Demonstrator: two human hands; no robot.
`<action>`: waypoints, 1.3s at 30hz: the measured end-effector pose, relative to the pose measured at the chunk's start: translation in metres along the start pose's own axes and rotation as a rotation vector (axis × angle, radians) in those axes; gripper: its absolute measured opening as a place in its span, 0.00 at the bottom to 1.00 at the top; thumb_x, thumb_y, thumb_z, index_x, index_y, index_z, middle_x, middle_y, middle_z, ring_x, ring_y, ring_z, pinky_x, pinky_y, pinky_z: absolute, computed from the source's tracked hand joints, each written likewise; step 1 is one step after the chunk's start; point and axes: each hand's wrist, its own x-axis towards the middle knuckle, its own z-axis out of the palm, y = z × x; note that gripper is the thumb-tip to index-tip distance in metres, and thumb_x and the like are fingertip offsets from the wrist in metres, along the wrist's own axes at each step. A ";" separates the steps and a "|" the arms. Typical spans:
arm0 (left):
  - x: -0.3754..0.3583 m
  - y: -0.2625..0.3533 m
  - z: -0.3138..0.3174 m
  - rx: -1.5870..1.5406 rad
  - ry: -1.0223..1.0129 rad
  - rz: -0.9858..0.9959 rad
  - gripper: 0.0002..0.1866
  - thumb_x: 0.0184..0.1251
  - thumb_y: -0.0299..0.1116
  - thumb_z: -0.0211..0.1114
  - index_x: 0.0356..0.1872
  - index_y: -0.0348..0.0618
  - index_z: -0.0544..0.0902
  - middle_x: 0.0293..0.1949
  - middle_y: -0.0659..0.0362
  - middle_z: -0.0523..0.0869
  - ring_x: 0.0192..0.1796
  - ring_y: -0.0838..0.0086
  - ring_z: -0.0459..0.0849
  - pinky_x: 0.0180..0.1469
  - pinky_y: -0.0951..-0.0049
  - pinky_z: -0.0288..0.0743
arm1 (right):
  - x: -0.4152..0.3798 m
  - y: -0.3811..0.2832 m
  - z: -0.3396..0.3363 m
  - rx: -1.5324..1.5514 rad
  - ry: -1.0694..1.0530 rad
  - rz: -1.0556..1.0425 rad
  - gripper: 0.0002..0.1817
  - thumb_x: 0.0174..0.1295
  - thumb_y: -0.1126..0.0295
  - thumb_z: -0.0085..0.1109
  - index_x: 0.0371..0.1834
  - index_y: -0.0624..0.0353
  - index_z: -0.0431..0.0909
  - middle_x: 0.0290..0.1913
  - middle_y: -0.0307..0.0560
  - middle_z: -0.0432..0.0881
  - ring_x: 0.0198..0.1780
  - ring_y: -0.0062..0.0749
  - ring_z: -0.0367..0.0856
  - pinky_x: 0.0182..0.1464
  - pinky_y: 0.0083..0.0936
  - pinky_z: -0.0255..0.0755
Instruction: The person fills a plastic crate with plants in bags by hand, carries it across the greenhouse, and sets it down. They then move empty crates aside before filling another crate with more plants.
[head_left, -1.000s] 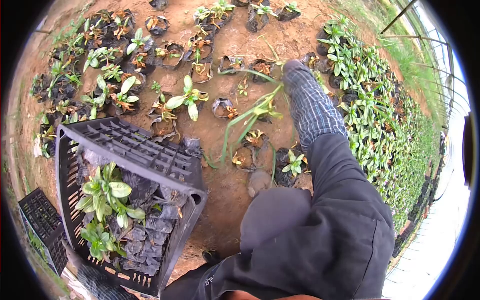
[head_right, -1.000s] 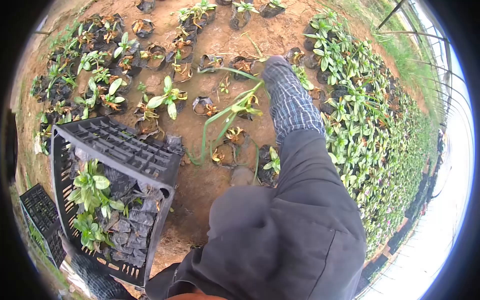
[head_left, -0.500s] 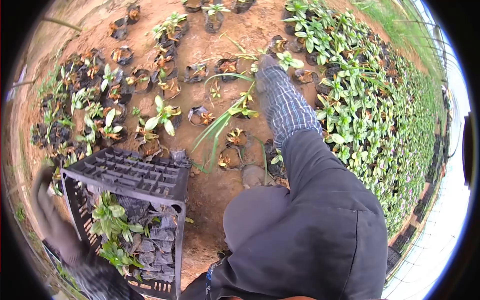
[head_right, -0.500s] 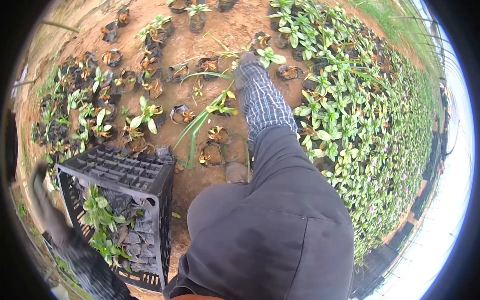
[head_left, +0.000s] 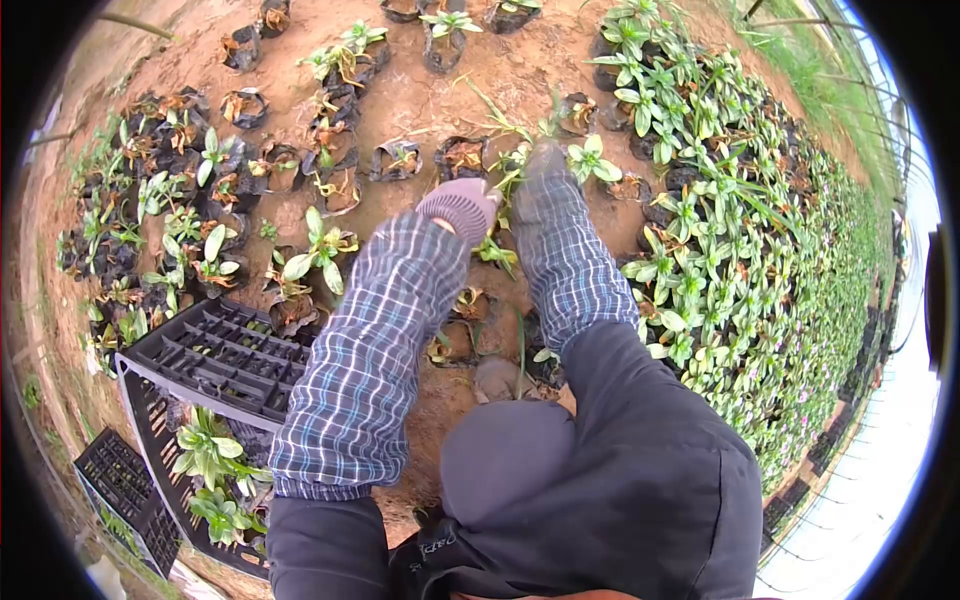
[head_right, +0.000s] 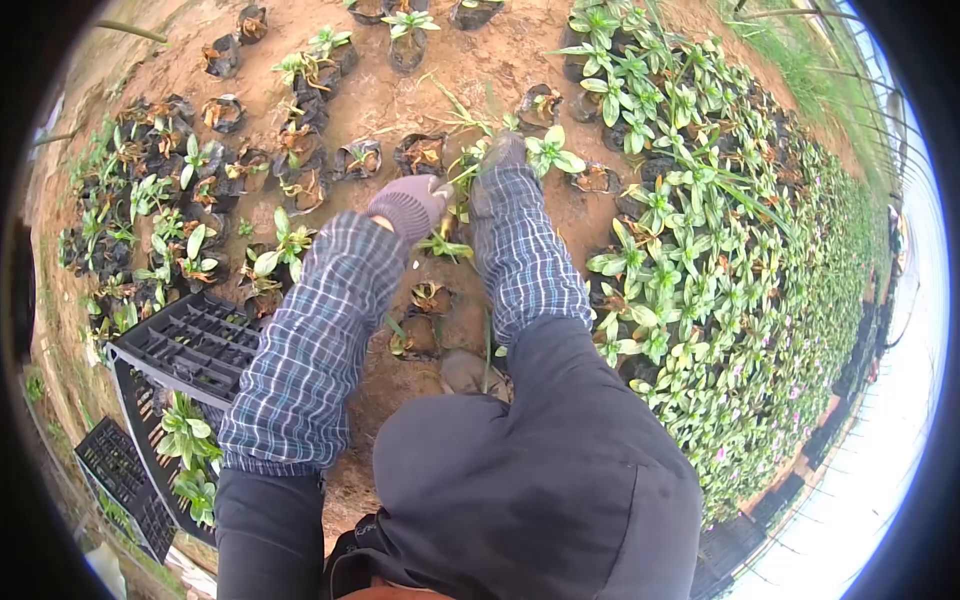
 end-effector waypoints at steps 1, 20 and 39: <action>-0.001 0.000 -0.004 -0.005 0.055 0.082 0.24 0.69 0.49 0.44 0.49 0.40 0.78 0.47 0.46 0.80 0.52 0.58 0.78 0.53 0.61 0.71 | -0.011 -0.006 0.003 0.026 -0.005 -0.013 0.10 0.66 0.63 0.45 0.33 0.56 0.73 0.24 0.39 0.72 0.26 0.28 0.73 0.25 0.27 0.70; -0.196 -0.112 -0.067 0.245 0.171 -0.310 0.25 0.65 0.48 0.50 0.54 0.38 0.72 0.49 0.45 0.78 0.54 0.54 0.75 0.55 0.61 0.69 | -0.202 -0.053 0.083 -1.207 0.007 0.020 0.16 0.68 0.64 0.42 0.45 0.65 0.75 0.34 0.45 0.78 0.34 0.28 0.75 0.34 0.24 0.72; -0.248 -0.129 -0.100 0.138 0.750 -0.081 0.15 0.65 0.38 0.52 0.45 0.40 0.77 0.38 0.50 0.81 0.42 0.58 0.79 0.46 0.62 0.70 | 0.019 -0.175 0.099 -1.772 0.373 -0.452 0.10 0.54 0.62 0.56 0.31 0.56 0.79 0.34 0.55 0.81 0.39 0.49 0.81 0.40 0.39 0.75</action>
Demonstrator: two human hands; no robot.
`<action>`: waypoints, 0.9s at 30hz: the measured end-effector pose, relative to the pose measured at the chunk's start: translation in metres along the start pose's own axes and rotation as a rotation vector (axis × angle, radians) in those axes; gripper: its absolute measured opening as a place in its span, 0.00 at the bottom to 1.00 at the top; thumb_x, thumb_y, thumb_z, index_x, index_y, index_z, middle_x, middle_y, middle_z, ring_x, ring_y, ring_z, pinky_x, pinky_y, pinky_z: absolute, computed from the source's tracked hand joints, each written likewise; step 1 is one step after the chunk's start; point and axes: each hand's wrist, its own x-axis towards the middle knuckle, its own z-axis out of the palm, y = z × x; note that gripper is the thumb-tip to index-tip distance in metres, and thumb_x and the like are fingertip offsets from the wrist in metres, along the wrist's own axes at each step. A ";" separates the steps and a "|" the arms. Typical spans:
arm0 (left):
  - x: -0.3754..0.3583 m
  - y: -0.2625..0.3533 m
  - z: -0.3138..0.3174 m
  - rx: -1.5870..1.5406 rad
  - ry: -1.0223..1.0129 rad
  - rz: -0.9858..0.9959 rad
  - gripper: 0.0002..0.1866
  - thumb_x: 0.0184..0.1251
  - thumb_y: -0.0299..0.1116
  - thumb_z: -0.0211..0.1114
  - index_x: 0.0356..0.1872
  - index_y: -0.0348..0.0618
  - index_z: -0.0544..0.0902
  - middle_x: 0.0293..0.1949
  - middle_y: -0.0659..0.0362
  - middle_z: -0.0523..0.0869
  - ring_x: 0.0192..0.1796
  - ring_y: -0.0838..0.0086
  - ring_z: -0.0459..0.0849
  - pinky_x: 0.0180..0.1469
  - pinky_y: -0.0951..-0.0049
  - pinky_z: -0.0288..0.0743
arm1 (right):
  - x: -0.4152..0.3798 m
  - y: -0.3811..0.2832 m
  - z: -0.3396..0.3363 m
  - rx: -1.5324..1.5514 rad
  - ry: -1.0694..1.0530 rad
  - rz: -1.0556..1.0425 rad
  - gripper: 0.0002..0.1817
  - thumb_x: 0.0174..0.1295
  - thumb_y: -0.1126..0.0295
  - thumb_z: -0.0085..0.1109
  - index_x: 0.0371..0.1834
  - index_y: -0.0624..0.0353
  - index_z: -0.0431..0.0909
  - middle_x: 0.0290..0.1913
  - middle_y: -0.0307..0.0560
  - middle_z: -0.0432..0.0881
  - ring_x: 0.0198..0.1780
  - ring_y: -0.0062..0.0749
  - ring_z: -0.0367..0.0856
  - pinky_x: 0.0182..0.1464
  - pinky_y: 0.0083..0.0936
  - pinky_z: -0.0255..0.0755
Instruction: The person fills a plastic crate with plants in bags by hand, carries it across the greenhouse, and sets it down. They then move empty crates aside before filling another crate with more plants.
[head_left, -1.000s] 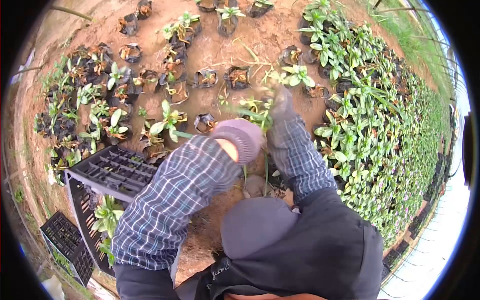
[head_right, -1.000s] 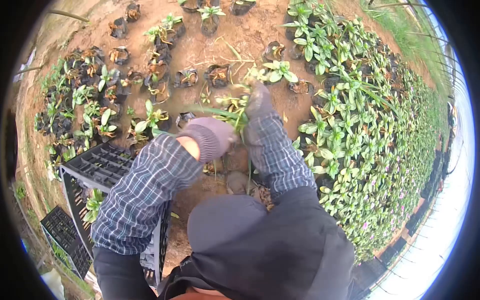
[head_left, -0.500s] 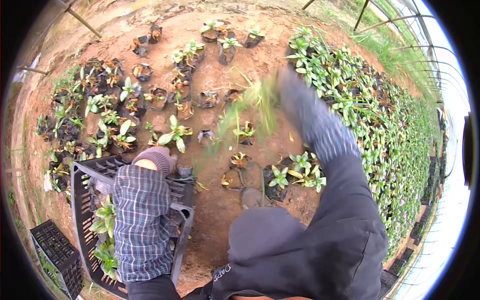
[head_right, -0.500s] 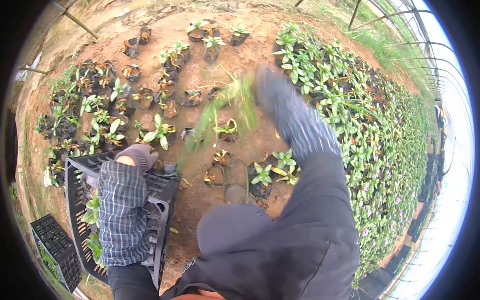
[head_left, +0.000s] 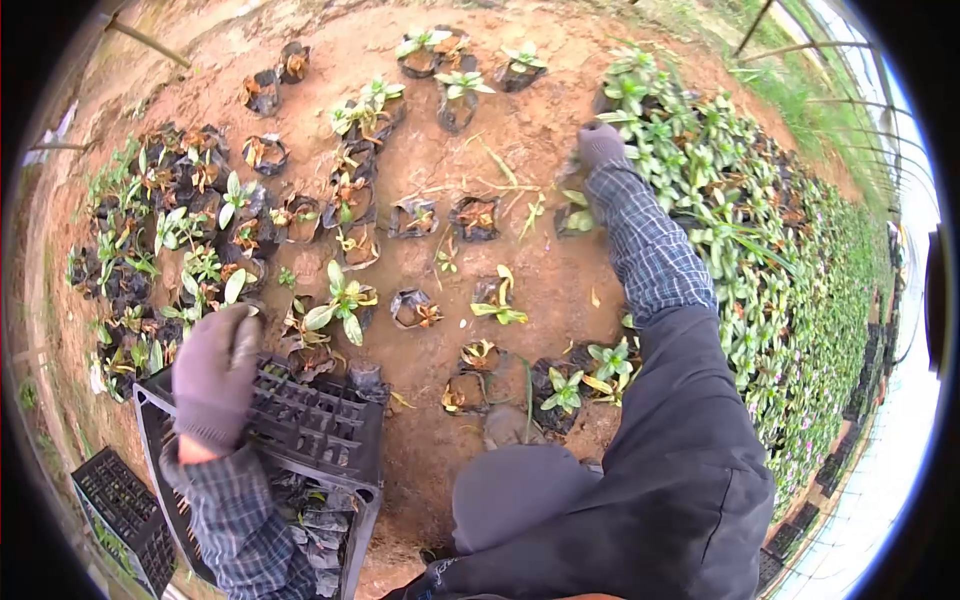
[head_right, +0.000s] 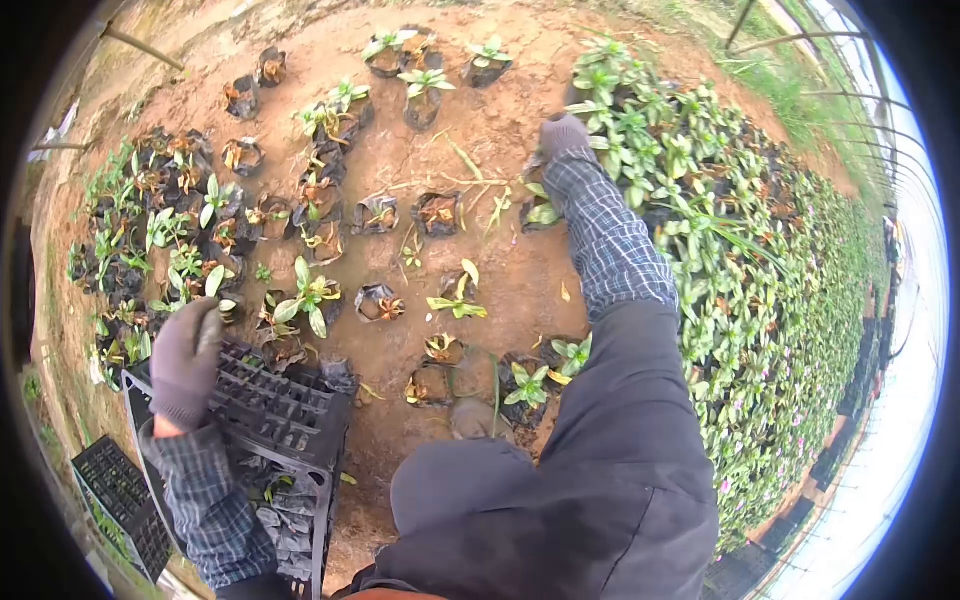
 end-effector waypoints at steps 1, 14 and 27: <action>-0.002 -0.011 -0.009 0.054 0.012 0.025 0.13 0.64 0.36 0.53 0.43 0.39 0.78 0.37 0.50 0.81 0.41 0.58 0.78 0.47 0.62 0.69 | 0.002 -0.016 -0.006 -0.025 0.027 -0.014 0.13 0.54 0.60 0.53 0.36 0.55 0.79 0.37 0.56 0.81 0.42 0.50 0.80 0.45 0.39 0.73; -0.029 -0.048 -0.004 0.133 0.128 0.095 0.12 0.59 0.33 0.53 0.25 0.35 0.79 0.24 0.53 0.79 0.31 0.58 0.78 0.37 0.63 0.70 | 0.126 -0.025 0.002 -0.437 -0.099 0.293 0.22 0.57 0.59 0.56 0.52 0.58 0.75 0.55 0.56 0.75 0.57 0.42 0.75 0.55 0.33 0.70; -0.049 -0.054 -0.023 0.132 0.296 0.127 0.14 0.54 0.20 0.58 0.44 0.36 0.78 0.41 0.48 0.80 0.46 0.54 0.77 0.50 0.62 0.70 | 0.135 0.051 0.033 -0.709 0.128 -0.668 0.13 0.61 0.70 0.45 0.50 0.56 0.70 0.47 0.52 0.76 0.48 0.40 0.77 0.47 0.33 0.72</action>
